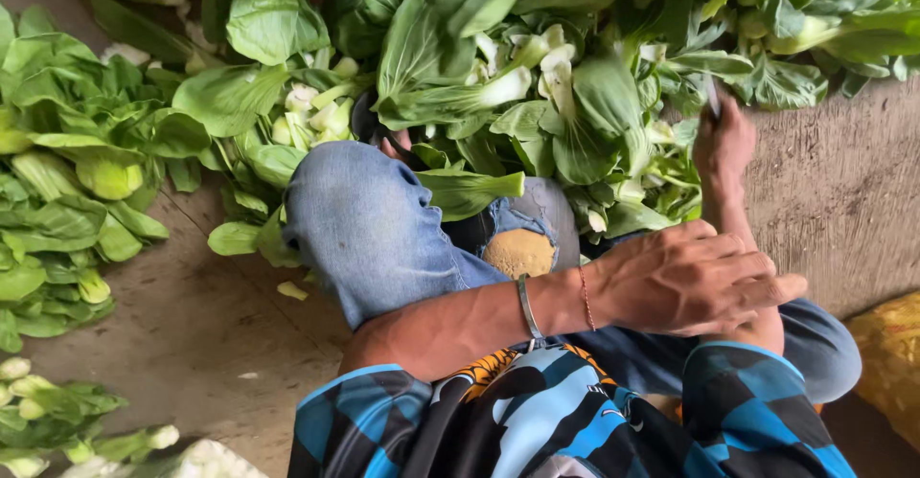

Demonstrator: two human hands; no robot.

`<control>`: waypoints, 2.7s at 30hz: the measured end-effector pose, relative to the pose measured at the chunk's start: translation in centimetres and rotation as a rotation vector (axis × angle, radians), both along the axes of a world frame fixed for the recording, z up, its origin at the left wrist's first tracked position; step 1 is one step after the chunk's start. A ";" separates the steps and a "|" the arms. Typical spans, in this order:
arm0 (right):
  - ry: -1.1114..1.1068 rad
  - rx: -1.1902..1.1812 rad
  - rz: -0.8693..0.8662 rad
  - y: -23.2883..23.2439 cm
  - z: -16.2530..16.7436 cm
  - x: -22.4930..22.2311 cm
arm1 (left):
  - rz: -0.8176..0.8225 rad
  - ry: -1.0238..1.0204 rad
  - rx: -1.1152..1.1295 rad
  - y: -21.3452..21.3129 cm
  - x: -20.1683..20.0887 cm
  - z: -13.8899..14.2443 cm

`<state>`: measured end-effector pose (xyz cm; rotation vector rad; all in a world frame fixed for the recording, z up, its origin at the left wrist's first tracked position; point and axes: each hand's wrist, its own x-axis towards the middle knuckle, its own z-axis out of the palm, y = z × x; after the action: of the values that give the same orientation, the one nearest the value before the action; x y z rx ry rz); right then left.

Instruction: The person sits on the floor among large piles of bok choy, picks up individual heads, and uses a small knife to trim the root ends and remove damaged outer leaves. Trimmed heads are tossed onto a finished pile while trimmings accumulate on the floor.

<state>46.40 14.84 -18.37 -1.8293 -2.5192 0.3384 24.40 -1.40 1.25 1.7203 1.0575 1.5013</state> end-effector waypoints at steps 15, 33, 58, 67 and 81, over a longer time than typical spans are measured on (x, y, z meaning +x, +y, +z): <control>-0.134 -0.292 0.634 3.4 -0.1 -30.5 | 0.133 0.116 -0.033 1.0 -3.9 1.1; -0.310 -0.402 0.025 1.9 -0.1 0.8 | 0.076 0.150 -0.042 -1.1 -3.1 1.3; 0.563 -0.161 -0.096 3.1 -1.1 -45.3 | 0.311 -0.229 -0.318 0.2 -12.0 4.2; -0.251 -0.860 0.876 2.2 -0.1 -21.3 | 0.240 -0.164 -0.330 -1.2 -10.2 4.2; 0.544 -0.070 0.260 5.7 4.1 -36.1 | 0.230 -0.221 -0.282 -1.3 -9.9 4.1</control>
<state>10.26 20.50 -14.27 -1.1987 -2.3588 0.8106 14.54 -2.73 5.32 1.2435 1.3108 1.5527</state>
